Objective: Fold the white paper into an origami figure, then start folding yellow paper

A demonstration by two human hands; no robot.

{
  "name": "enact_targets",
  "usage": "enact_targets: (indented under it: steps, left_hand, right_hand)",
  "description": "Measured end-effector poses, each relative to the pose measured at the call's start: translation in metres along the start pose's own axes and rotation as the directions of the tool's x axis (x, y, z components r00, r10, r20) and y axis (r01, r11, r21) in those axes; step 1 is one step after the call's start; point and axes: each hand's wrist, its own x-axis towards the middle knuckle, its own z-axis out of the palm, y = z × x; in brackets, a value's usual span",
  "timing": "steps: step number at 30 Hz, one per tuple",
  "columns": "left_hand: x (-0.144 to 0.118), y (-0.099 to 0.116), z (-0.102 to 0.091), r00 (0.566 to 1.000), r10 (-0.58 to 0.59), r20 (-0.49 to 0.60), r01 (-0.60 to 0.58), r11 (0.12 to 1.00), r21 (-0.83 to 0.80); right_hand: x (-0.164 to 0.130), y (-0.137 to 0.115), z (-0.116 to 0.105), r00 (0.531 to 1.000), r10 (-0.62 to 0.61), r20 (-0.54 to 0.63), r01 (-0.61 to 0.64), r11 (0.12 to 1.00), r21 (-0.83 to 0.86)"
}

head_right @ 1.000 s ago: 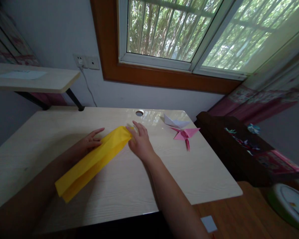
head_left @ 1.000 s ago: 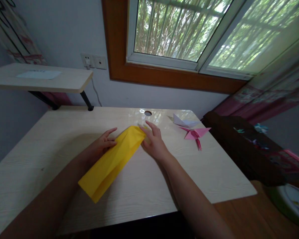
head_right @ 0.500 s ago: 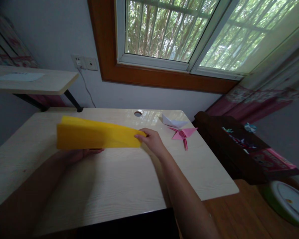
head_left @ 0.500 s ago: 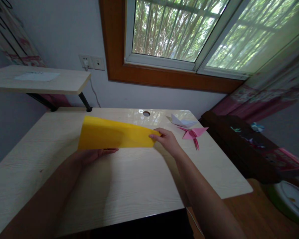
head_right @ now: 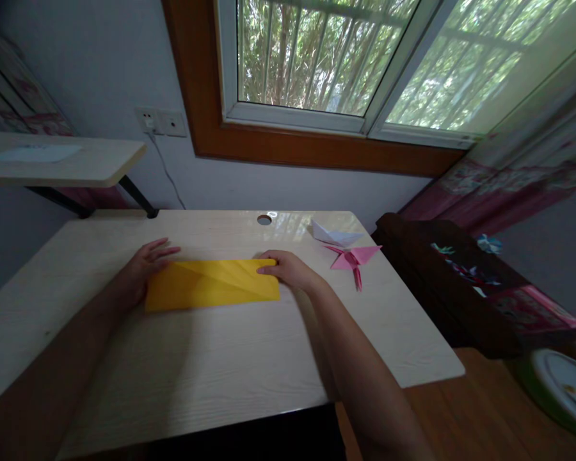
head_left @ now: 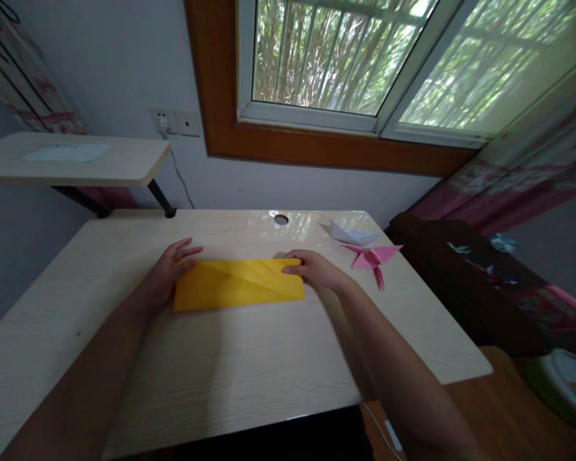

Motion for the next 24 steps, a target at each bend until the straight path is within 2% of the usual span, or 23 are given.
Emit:
enact_targets:
  steps: [4, 6, 9, 17, 21, 24]
  left_hand:
    - [0.002, -0.007, -0.003, 0.997, 0.013, 0.075, -0.034, 0.959, 0.280]
    - [0.003, -0.010, -0.005, 0.999, 0.004, 0.054, -0.023, 0.933, 0.360]
    - [0.004, -0.011, -0.006, 0.999, 0.045, -0.006, -0.038, 0.893, 0.448]
    - [-0.001, -0.007, 0.000, 0.986, 0.136, -0.093, -0.071, 0.859, 0.506]
    - [-0.001, -0.007, 0.002, 0.983, 0.170, -0.064, -0.113, 0.846, 0.521]
    - [-0.003, -0.006, 0.005, 0.983, 0.175, -0.047, -0.126, 0.846, 0.517]
  right_hand:
    - [0.007, 0.003, 0.008, 0.989, -0.097, -0.113, 0.097, 0.995, -0.005]
    - [0.009, 0.004, 0.012, 0.977, -0.130, -0.172, 0.131, 0.991, -0.007]
    - [0.011, 0.008, 0.016, 0.972, -0.102, -0.213, 0.122, 0.989, 0.086]
    - [0.012, 0.026, 0.019, 0.945, -0.086, -0.315, 0.178, 0.945, 0.276]
    - [0.012, 0.025, 0.022, 0.929, -0.103, -0.356, 0.190, 0.957, 0.218]
    - [0.011, 0.024, 0.025, 0.918, -0.062, -0.391, 0.140, 0.975, 0.175]
